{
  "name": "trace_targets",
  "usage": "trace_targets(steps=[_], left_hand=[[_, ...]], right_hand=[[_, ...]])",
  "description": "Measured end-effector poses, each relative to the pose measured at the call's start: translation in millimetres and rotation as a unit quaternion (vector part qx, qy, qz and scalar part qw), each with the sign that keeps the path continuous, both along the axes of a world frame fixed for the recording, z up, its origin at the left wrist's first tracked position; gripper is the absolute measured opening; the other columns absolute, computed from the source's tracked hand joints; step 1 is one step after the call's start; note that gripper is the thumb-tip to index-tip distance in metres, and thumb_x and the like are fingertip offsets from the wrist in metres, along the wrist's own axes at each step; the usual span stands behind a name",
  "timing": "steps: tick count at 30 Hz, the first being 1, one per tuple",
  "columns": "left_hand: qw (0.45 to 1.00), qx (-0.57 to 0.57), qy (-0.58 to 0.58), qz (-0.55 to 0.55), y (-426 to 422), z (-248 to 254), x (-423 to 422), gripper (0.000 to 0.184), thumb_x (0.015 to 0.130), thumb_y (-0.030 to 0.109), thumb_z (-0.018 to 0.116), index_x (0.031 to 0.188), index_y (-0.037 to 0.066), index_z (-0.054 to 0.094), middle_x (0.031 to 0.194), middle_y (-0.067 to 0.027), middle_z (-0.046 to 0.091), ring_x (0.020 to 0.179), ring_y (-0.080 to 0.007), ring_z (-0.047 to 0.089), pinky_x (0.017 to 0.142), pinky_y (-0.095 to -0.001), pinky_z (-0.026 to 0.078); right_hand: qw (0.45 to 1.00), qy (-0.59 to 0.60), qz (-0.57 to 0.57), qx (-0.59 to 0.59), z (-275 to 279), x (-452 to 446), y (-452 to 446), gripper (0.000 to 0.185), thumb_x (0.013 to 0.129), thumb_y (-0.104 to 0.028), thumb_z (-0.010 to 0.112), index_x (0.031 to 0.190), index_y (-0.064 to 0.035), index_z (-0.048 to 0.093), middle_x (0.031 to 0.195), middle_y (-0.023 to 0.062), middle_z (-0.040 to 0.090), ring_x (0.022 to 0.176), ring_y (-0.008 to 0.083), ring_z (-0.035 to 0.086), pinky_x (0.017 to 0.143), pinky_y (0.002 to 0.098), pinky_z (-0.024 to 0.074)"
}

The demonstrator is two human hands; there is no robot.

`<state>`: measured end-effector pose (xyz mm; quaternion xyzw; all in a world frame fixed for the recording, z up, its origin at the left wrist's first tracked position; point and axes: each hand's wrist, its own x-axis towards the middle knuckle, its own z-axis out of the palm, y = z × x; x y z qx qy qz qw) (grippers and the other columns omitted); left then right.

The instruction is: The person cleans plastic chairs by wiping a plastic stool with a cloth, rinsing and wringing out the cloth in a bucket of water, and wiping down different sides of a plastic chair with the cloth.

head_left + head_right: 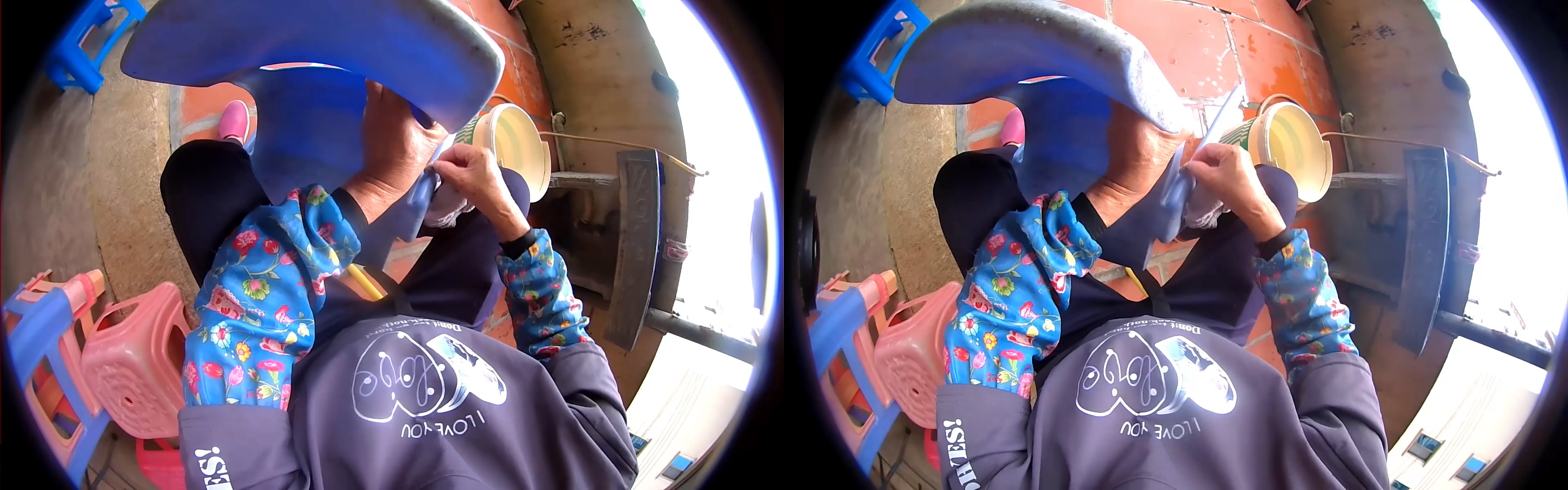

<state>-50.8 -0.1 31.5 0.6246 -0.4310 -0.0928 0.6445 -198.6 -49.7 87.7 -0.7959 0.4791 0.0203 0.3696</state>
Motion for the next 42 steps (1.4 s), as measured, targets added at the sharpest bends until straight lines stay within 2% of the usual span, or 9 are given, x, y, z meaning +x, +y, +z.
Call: trace_targets(steps=[2,5,15,17,24,29,33,37,42], left_hand=[[1.000,0.007,-0.001,0.013,2,-3,0,0.044,0.066,0.012,0.076,0.105,0.003,0.058,0.103,-0.0189,0.058,0.100,-0.0407,0.052,0.085,-0.0442,0.049],[1.000,0.007,0.005,0.025,-3,-6,-2,0.046,0.065,0.013,0.077,0.106,0.003,0.057,0.102,-0.0192,0.058,0.098,-0.0413,0.053,0.084,-0.0449,0.050],[0.993,-0.017,-0.039,0.110,-17,-11,-4,0.055,0.063,0.018,0.083,0.108,0.002,0.055,0.102,-0.0208,0.058,0.096,-0.0417,0.054,0.086,-0.0466,0.046],[0.992,-0.046,-0.052,0.107,-20,-20,5,0.054,0.063,0.015,0.082,0.108,0.003,0.055,0.103,-0.0204,0.058,0.096,-0.0422,0.054,0.087,-0.0474,0.045],[0.990,-0.027,-0.074,0.119,-17,-25,48,0.040,0.072,0.019,0.081,0.100,0.003,0.059,0.098,-0.0186,0.059,0.094,-0.0400,0.054,0.084,-0.0476,0.045],[0.989,0.037,-0.092,0.112,-18,-29,80,0.056,0.076,0.026,0.082,0.117,0.002,0.051,0.114,-0.0223,0.054,0.101,-0.0422,0.053,0.088,-0.0494,0.046],[0.988,0.113,-0.087,0.059,-45,-36,106,0.067,0.078,0.035,0.079,0.125,0.002,0.043,0.120,-0.0261,0.048,0.106,-0.0454,0.051,0.089,-0.0491,0.047],[0.980,0.192,-0.050,0.015,-78,-38,113,0.075,0.079,0.040,0.076,0.131,0.001,0.040,0.128,-0.0295,0.045,0.117,-0.0479,0.047,0.098,-0.0495,0.043],[0.977,0.185,-0.080,0.072,-124,-70,103,0.061,0.078,0.029,0.078,0.124,0.007,0.045,0.125,-0.0272,0.050,0.115,-0.0457,0.049,0.094,-0.0504,0.046]], right_hand=[[0.997,-0.037,0.034,0.052,3,-4,21,0.012,0.083,-0.007,0.068,0.088,0.0039,0.068,0.074,0.0016,0.062,0.069,0.0088,0.059,0.064,0.0253,0.0492],[0.988,-0.025,0.144,-0.058,-4,1,32,0.009,0.080,-0.004,0.067,0.085,0.0031,0.065,0.075,0.0072,0.060,0.068,0.0140,0.060,0.064,0.0285,0.0493],[0.986,0.003,0.015,-0.166,-20,3,-22,0.017,0.076,-0.014,0.065,0.081,0.0025,0.066,0.073,0.0202,0.064,0.070,0.0319,0.066,0.066,0.0384,0.0511],[0.991,-0.054,-0.061,-0.110,-31,-3,-37,0.018,0.079,-0.016,0.068,0.084,0.0012,0.068,0.071,0.0095,0.066,0.066,0.0169,0.063,0.065,0.0312,0.0509],[0.967,-0.218,-0.107,-0.078,10,-18,-43,0.021,0.084,-0.019,0.068,0.088,0.0006,0.069,0.076,0.0017,0.065,0.072,0.0087,0.059,0.065,0.0245,0.0473],[0.903,-0.411,-0.124,-0.021,84,-1,2,0.014,0.088,-0.016,0.068,0.090,-0.0021,0.068,0.079,-0.0026,0.065,0.072,0.0043,0.057,0.066,0.0204,0.0463],[0.876,-0.460,-0.099,-0.105,130,11,6,0.011,0.089,-0.012,0.066,0.091,-0.0016,0.068,0.083,-0.0014,0.067,0.074,0.0046,0.058,0.067,0.0207,0.0472],[0.775,-0.610,-0.124,-0.110,189,-1,-13,0.012,0.092,-0.010,0.063,0.100,-0.0023,0.067,0.083,-0.0011,0.067,0.073,0.0078,0.062,0.066,0.0233,0.0503],[0.696,-0.638,-0.063,-0.324,230,-4,4,0.028,0.099,-0.019,0.051,0.114,0.0029,0.061,0.101,0.0080,0.064,0.092,0.0123,0.061,0.079,0.0243,0.0493]])
